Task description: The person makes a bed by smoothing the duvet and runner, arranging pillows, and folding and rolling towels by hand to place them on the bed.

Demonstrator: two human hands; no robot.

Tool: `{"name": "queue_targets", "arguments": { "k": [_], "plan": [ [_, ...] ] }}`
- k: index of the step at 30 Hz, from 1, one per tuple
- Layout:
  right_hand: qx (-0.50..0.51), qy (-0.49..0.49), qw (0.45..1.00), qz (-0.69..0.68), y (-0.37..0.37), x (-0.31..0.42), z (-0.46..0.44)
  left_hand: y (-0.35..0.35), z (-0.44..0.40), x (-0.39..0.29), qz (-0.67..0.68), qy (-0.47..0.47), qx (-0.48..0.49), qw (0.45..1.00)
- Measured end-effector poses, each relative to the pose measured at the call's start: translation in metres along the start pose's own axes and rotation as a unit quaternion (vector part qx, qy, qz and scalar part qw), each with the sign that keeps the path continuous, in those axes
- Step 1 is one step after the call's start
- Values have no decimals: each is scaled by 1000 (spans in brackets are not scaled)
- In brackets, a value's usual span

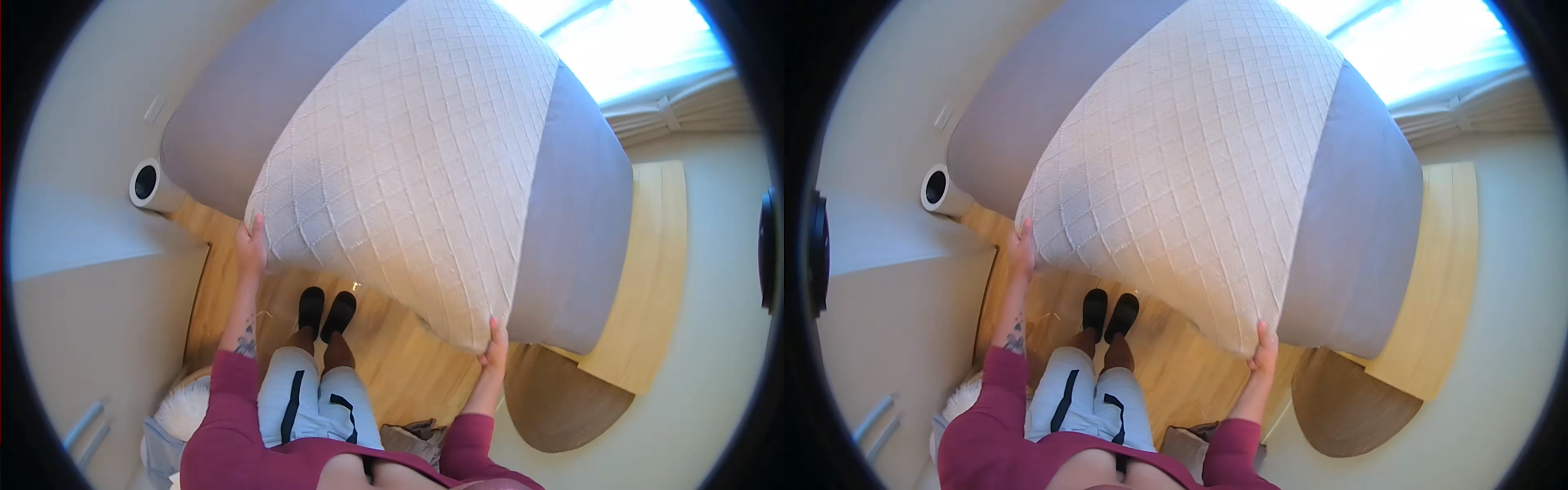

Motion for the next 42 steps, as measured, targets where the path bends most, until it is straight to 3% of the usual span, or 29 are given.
{"name": "queue_targets", "arguments": {
  "k": [3,10,11,13,15,17,19,20,22,25,26,27,28,29,30,31,32,33,34,35,36,37,39,41,42],
  "plan": [
    [6,22,999,-27,-34,12,28,-7,34,-36,-23,6,50,998],
    [-1,169,986,8,-60,-21,54,-23,30,-32,-11,-55,14,998],
    [3,189,982,12,-54,-20,49,-28,27,-16,-80,-58,-1,995],
    [-76,316,933,153,-60,-51,30,-26,19,23,-187,-64,-22,980],
    [-86,335,918,195,-52,-91,-18,-7,4,74,-324,-116,-10,939],
    [-132,315,884,319,-79,-146,-84,18,-29,118,-293,-45,-36,954],
    [-88,129,909,386,-78,-157,-132,28,-59,138,-239,5,-73,968],
    [-84,139,907,389,-68,-158,-133,29,-78,141,-219,16,-76,972],
    [-96,207,805,547,-51,-144,-119,0,-115,134,-152,-17,-217,964],
    [-109,201,792,566,-126,-207,-98,-73,-177,110,-233,51,-350,906],
    [-118,209,791,563,-131,-204,-84,-94,-207,98,-229,82,-323,915],
    [-44,240,775,583,-120,-209,-72,-118,-233,88,-314,217,-368,848],
    [25,268,758,594,-107,-221,-60,-150,-277,102,-374,177,-313,855],
    [-1,273,769,578,-106,-233,-51,-165,-314,101,-482,237,-204,819],
    [3,297,771,563,-110,-246,-35,-211,-365,142,-428,361,-130,818],
    [4,317,776,546,-121,-260,-20,-186,-363,123,-280,315,-107,900],
    [76,276,769,571,-139,-285,-20,-152,-349,85,-1,-3,-56,998],
    [137,232,754,599,-148,-304,-9,-126,-342,73,90,-43,-87,991],
    [208,220,716,629,-127,-304,3,-124,-347,77,69,2,-66,995],
    [279,208,673,653,-103,-304,6,-146,-364,93,-191,157,-73,966],
    [322,169,639,678,-86,-300,7,-148,-348,99,-433,377,-133,808],
    [363,130,599,701,-73,-295,13,-145,-350,90,-435,261,-56,860],
    [99,381,755,524,-63,-261,20,-144,-314,64,-174,173,-123,962],
    [58,356,769,528,-64,-242,23,-133,-308,43,-378,135,-139,906],
    [31,338,770,540,-70,-228,33,-126,-307,42,-324,37,-101,940]
  ]
}}
Point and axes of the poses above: each hand's wrist, its own z-axis away from the middle knuckle, its own y-axis out of the palm, x = y × z, the point moved 7 cm from there along -z, towards the middle knuckle, and after that the axes turned 3 degrees about -y, right-handed, at the moved point
